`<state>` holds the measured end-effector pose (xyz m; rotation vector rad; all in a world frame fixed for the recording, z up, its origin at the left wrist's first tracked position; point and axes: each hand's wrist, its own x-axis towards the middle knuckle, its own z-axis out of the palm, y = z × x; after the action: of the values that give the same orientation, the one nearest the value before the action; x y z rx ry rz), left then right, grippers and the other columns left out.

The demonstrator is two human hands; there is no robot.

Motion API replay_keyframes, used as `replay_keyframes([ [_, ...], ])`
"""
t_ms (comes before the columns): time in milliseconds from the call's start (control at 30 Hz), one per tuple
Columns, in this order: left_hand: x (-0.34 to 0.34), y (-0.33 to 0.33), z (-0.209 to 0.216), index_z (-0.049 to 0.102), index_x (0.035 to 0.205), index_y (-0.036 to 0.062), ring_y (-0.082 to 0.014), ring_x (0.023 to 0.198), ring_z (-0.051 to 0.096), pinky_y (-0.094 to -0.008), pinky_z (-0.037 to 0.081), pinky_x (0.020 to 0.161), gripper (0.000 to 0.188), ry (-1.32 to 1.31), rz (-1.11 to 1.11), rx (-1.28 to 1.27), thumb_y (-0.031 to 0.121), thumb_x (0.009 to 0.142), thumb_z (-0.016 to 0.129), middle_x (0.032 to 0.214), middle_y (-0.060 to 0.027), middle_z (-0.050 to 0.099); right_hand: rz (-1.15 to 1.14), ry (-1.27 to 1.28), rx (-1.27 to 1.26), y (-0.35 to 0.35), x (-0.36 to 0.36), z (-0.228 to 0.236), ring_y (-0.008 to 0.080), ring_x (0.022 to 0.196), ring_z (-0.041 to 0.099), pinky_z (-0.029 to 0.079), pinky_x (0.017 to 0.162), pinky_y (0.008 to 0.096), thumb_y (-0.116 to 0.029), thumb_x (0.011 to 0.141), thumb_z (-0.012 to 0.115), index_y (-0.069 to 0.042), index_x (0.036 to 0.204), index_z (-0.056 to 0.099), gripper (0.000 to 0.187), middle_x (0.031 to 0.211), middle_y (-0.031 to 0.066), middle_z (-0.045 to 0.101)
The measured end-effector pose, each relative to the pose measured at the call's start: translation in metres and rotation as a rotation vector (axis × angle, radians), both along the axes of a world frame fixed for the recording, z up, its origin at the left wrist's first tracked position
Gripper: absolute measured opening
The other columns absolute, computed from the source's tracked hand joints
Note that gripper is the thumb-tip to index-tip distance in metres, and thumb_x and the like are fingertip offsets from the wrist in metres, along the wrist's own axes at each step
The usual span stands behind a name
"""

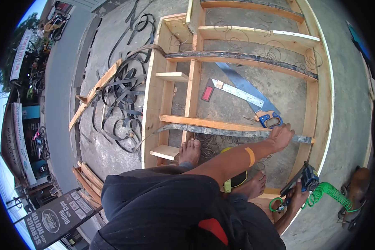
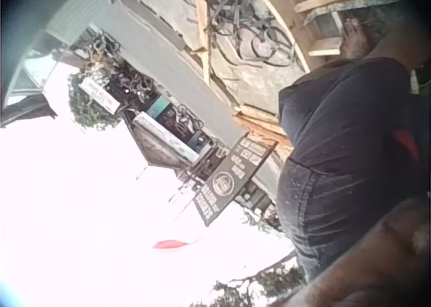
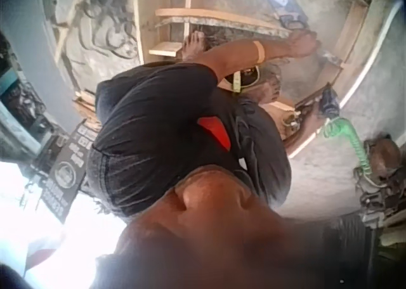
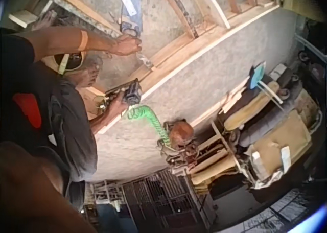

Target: The person uses a pneumatic nail gun to fasten wire coils to the interior frame of a wooden structure. They repeatedly pick up coils, position them against the wood, and drive nails to secure them.

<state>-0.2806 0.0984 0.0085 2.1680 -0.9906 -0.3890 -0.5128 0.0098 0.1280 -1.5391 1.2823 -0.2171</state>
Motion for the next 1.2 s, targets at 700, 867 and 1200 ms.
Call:
replay_keyframes([
  [700,0.043,0.002,0.021,0.073,0.108,0.0033,-0.0289,0.074,0.07,-0.0456,0.054,0.07,0.034,0.313,-0.31,0.108,0.035,0.103,0.062,0.074,-0.0128,0.069,-0.04,0.094,0.068,-0.002,0.013,0.001,0.0117,0.044,0.053,0.04,0.046,0.0316,-0.025,0.092,0.073,-0.007,0.075,0.063,0.027,0.054,0.001,0.056],
  [867,0.06,-0.004,0.024,0.072,0.105,0.0006,-0.0207,0.061,0.067,-0.038,0.054,0.061,0.041,0.735,-0.456,0.123,0.037,0.108,0.054,0.065,-0.0102,0.067,-0.046,0.083,0.062,-0.005,0.025,0.007,0.012,0.046,0.054,0.041,0.046,0.0317,-0.027,0.091,0.073,-0.007,0.074,0.063,0.028,0.056,0.0015,0.058],
  [1200,0.054,-0.03,0.031,0.067,0.093,0.0019,-0.0204,0.05,0.064,-0.0361,0.051,0.046,0.043,0.872,-0.291,0.364,0.036,0.109,0.047,0.067,-0.0113,0.068,-0.116,0.008,0.032,-0.023,0.05,-0.014,0.012,0.043,0.052,0.042,0.043,0.0311,-0.016,0.091,0.07,-0.006,0.078,0.059,0.02,0.057,0.0014,0.054],
])
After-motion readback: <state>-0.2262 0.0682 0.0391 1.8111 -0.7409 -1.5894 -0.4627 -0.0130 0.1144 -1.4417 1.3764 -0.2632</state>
